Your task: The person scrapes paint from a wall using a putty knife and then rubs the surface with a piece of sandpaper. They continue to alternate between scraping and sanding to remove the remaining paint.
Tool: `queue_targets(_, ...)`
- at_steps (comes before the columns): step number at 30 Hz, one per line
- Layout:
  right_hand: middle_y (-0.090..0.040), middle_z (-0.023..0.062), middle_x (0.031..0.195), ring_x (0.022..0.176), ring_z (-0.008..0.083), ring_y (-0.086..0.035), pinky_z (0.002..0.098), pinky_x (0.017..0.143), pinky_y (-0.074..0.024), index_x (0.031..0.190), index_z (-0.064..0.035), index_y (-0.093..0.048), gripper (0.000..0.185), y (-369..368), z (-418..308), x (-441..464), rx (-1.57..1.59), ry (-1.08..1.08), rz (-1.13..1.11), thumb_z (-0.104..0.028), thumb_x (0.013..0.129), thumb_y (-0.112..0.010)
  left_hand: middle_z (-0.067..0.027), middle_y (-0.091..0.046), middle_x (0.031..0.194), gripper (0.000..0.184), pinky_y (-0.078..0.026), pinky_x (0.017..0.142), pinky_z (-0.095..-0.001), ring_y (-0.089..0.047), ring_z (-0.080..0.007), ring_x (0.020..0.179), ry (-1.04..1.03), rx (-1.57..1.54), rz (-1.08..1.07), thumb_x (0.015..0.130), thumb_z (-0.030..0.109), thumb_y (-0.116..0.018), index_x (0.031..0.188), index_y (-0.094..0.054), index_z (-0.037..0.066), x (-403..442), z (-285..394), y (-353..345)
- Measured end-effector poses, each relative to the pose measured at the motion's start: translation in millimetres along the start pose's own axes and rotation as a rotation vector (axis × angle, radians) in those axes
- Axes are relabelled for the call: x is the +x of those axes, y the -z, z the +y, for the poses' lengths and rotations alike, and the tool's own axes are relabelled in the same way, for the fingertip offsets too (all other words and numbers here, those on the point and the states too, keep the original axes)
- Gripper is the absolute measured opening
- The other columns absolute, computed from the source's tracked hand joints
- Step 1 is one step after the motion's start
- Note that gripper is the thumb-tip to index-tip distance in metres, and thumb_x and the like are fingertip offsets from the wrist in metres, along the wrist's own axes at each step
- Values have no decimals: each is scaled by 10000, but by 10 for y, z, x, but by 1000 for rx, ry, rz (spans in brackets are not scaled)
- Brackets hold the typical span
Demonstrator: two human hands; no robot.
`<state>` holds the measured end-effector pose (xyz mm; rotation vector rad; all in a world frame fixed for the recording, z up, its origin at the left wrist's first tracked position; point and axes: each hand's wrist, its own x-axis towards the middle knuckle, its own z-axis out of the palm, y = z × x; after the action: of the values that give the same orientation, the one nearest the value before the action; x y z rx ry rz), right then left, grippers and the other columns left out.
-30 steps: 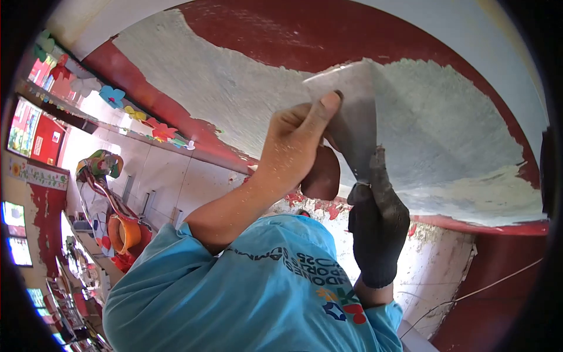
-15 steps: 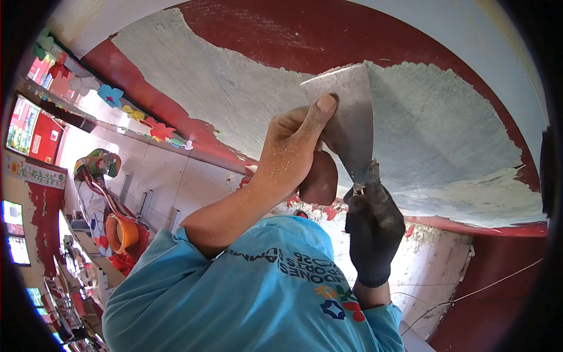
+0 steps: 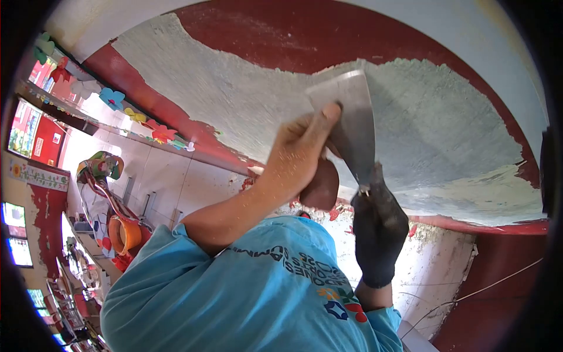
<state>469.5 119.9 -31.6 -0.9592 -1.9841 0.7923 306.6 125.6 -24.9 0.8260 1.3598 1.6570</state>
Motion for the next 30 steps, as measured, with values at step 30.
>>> queue_targets(30,-564,106,737,583,107,-529,243,500,-427,1342,10,-380,470,-811,163,-106,234,-9,62,-38,882,-462,-15,-610,716,381,-404,599,-222,-525,-64,678,22,-50,90,891,328,-572,817,-654,-37,-54,51,239)
